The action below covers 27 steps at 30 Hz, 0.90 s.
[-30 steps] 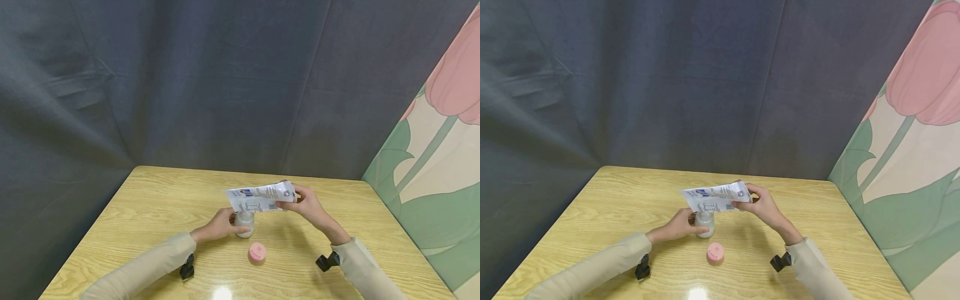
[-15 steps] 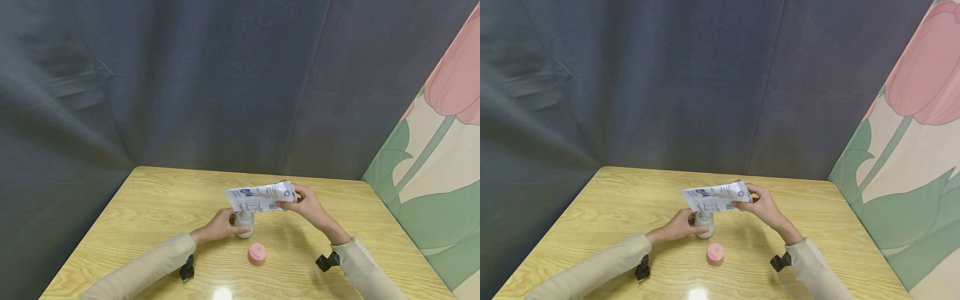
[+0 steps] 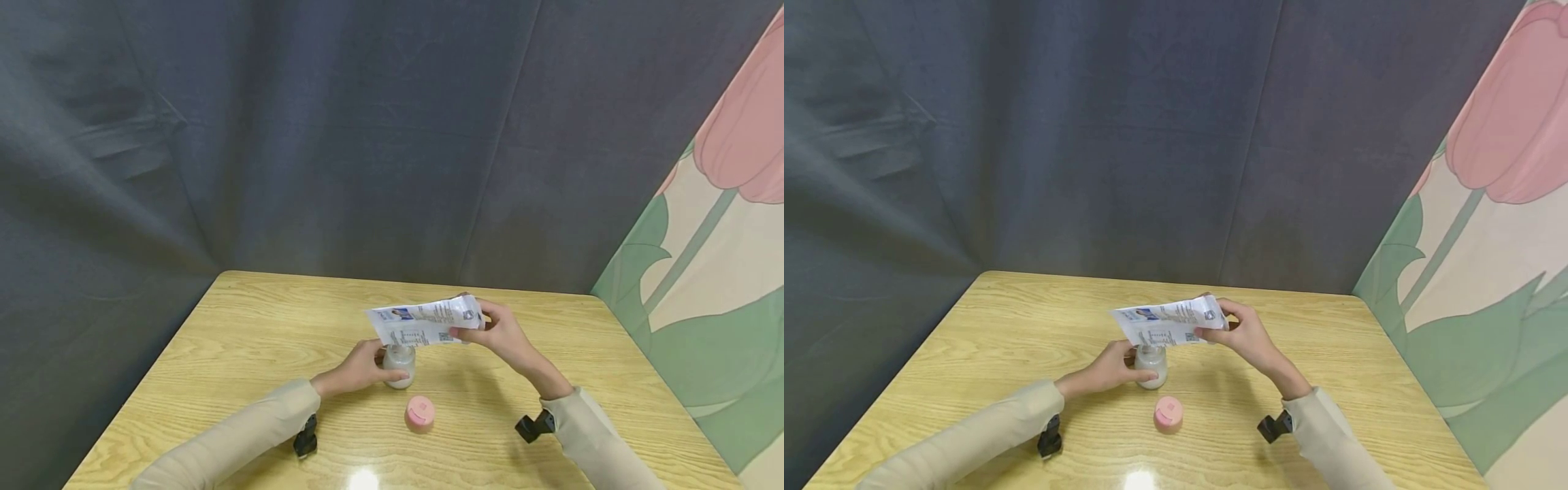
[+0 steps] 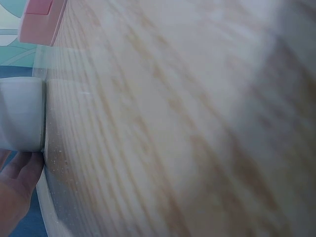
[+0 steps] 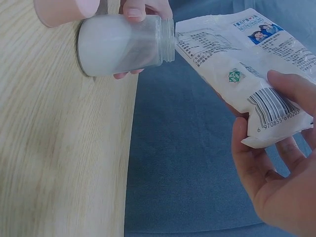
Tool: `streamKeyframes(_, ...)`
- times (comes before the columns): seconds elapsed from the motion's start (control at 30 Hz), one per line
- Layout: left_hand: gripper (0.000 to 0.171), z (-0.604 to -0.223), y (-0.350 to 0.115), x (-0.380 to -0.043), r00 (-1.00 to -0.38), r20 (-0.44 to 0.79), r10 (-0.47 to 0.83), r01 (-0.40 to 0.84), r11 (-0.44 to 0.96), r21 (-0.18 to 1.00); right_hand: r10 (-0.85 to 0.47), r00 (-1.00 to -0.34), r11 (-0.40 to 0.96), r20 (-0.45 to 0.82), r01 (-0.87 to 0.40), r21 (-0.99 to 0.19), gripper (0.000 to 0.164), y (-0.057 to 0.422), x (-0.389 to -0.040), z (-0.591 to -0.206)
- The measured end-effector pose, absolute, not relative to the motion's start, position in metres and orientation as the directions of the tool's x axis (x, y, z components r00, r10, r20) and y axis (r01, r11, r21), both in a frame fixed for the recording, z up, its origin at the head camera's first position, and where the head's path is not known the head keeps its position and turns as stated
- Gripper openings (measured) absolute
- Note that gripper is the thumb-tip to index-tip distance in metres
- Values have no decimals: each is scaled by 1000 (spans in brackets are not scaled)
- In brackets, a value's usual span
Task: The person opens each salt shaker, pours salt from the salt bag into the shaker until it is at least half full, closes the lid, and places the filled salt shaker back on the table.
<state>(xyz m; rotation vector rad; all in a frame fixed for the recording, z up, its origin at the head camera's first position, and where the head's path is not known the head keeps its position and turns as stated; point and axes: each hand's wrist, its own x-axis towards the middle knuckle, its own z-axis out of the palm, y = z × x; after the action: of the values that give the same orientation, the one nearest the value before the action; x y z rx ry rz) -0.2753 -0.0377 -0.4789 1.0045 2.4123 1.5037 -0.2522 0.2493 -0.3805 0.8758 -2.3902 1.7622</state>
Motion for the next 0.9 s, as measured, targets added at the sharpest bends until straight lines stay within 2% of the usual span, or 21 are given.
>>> streamKeyframes(0.9, 67, -478, -38, -274, -777, 211, 593, 454, 298, 840, -413, -839, 199, 355, -463, -863, 41, 249, -251, -380)
